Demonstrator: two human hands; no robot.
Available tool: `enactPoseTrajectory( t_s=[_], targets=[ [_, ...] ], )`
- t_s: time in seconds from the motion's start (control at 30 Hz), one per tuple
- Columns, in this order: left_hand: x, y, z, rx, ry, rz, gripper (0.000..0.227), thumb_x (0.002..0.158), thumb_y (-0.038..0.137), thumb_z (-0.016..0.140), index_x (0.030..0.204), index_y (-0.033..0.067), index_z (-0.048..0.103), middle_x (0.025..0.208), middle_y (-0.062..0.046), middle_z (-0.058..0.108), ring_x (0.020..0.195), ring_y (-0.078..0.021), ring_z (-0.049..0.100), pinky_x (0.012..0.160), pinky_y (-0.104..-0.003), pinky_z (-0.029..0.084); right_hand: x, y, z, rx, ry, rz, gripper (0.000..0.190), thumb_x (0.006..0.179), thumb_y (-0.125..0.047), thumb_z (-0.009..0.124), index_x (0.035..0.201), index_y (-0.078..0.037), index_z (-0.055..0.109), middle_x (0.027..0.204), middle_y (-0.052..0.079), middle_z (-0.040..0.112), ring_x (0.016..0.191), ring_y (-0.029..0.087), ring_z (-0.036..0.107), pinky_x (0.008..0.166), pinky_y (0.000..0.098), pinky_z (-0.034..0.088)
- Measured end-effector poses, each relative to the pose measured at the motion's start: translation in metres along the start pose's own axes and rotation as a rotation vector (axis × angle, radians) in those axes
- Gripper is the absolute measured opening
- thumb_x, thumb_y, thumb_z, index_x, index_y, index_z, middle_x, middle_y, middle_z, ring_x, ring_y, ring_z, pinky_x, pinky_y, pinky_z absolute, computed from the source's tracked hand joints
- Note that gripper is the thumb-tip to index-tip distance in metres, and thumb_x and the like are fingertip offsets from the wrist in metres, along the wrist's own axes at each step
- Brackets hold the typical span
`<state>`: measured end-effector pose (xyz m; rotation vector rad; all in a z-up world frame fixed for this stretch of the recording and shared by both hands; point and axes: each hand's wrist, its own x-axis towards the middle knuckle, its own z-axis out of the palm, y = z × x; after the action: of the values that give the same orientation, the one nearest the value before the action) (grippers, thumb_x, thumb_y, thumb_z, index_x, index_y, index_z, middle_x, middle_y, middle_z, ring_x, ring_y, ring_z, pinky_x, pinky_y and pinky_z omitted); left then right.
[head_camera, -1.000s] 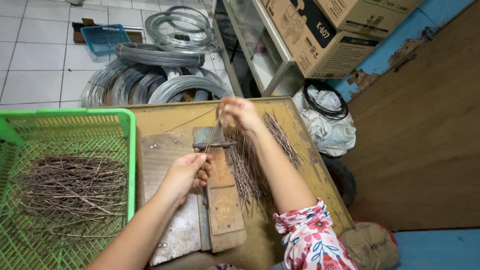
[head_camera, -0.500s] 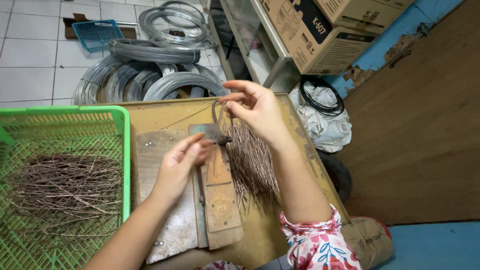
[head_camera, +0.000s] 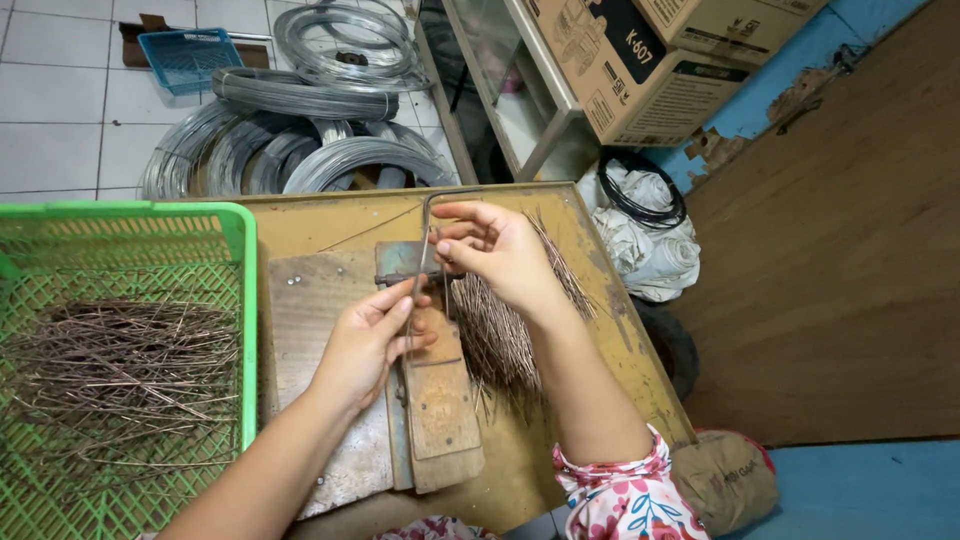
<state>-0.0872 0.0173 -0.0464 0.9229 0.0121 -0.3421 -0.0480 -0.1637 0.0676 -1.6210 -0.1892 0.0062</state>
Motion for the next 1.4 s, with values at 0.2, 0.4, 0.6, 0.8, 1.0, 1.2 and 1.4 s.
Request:
enactPoseTrajectory(
  t_s=[0.2, 0.4, 0.6, 0.8, 1.0, 1.2, 1.4],
  targets=[
    [-0.005, -0.004, 0.001, -0.012, 0.066, 0.075, 0.047, 0.103, 0.006, 0.070, 0.149, 0.0002, 0.065, 0.117, -0.010, 0.076, 0.085, -0.0095, 0.069, 0.077, -0.027, 0.068, 0.007, 0.028, 0.000, 0.051, 0.074, 0.025, 0.047, 0.096, -0.001, 0.081, 0.141, 0.001, 0.067, 0.112, 0.014, 0.080, 0.088, 0.014, 0.079, 0.077, 0.0344, 0.074],
    [0.003, -0.015, -0.005, 0.081, 0.170, 0.224, 0.041, 0.100, 0.003, 0.076, 0.140, 0.0032, 0.072, 0.108, -0.008, 0.076, 0.083, -0.0092, 0.071, 0.075, -0.027, 0.069, -0.002, 0.014, 0.011, 0.139, 0.018, 0.052, 0.061, 0.097, -0.004, 0.080, 0.153, 0.000, 0.056, 0.117, 0.024, 0.077, 0.088, 0.029, 0.081, 0.075, 0.0424, 0.075],
    [0.002, -0.017, -0.004, 0.103, 0.134, 0.172, 0.036, 0.102, 0.007, 0.073, 0.138, 0.0014, 0.073, 0.114, -0.011, 0.079, 0.073, -0.0068, 0.067, 0.064, -0.022, 0.066, 0.007, 0.039, 0.001, 0.043, 0.035, 0.042, 0.048, 0.101, 0.001, 0.074, 0.148, -0.002, 0.064, 0.119, 0.018, 0.080, 0.086, 0.022, 0.082, 0.075, 0.0348, 0.074],
    [0.000, -0.007, -0.002, 0.090, 0.133, 0.168, 0.033, 0.103, 0.007, 0.071, 0.135, 0.0009, 0.073, 0.117, -0.011, 0.081, 0.069, -0.0052, 0.065, 0.062, -0.021, 0.066, 0.009, 0.042, 0.002, 0.070, 0.033, -0.014, 0.047, 0.099, 0.002, 0.075, 0.145, -0.005, 0.068, 0.116, 0.020, 0.081, 0.082, 0.021, 0.081, 0.071, 0.0341, 0.074],
    [-0.048, 0.035, 0.005, 0.008, 0.275, 0.208, 0.035, 0.102, 0.004, 0.069, 0.136, -0.0020, 0.067, 0.124, -0.013, 0.074, 0.074, -0.0121, 0.064, 0.074, -0.039, 0.071, 0.002, 0.009, 0.001, -0.013, -0.123, -0.151, 0.074, 0.100, -0.021, 0.082, 0.165, -0.013, 0.048, 0.144, 0.027, 0.068, 0.126, 0.033, 0.071, 0.105, 0.0527, 0.063],
    [-0.074, 0.049, -0.089, 0.072, 0.640, 0.438, 0.060, 0.100, 0.009, 0.064, 0.157, -0.0029, 0.048, 0.158, -0.017, 0.059, 0.143, -0.0167, 0.059, 0.123, -0.029, 0.044, -0.001, 0.035, -0.010, 0.056, -0.009, 0.001, 0.059, 0.101, -0.020, 0.068, 0.154, 0.000, 0.050, 0.140, 0.026, 0.069, 0.131, 0.033, 0.071, 0.108, 0.0402, 0.062],
    [-0.066, -0.027, -0.145, 0.965, 0.911, 0.393, 0.119, 0.087, 0.053, 0.078, 0.175, 0.0149, 0.008, 0.176, -0.036, -0.007, 0.166, -0.0499, -0.002, 0.131, -0.053, 0.004, 0.000, 0.072, 0.011, -0.003, -0.034, 0.173, 0.055, 0.101, -0.015, 0.064, 0.154, -0.002, 0.056, 0.136, 0.023, 0.073, 0.121, 0.030, 0.074, 0.105, 0.0372, 0.060]
  ],
)
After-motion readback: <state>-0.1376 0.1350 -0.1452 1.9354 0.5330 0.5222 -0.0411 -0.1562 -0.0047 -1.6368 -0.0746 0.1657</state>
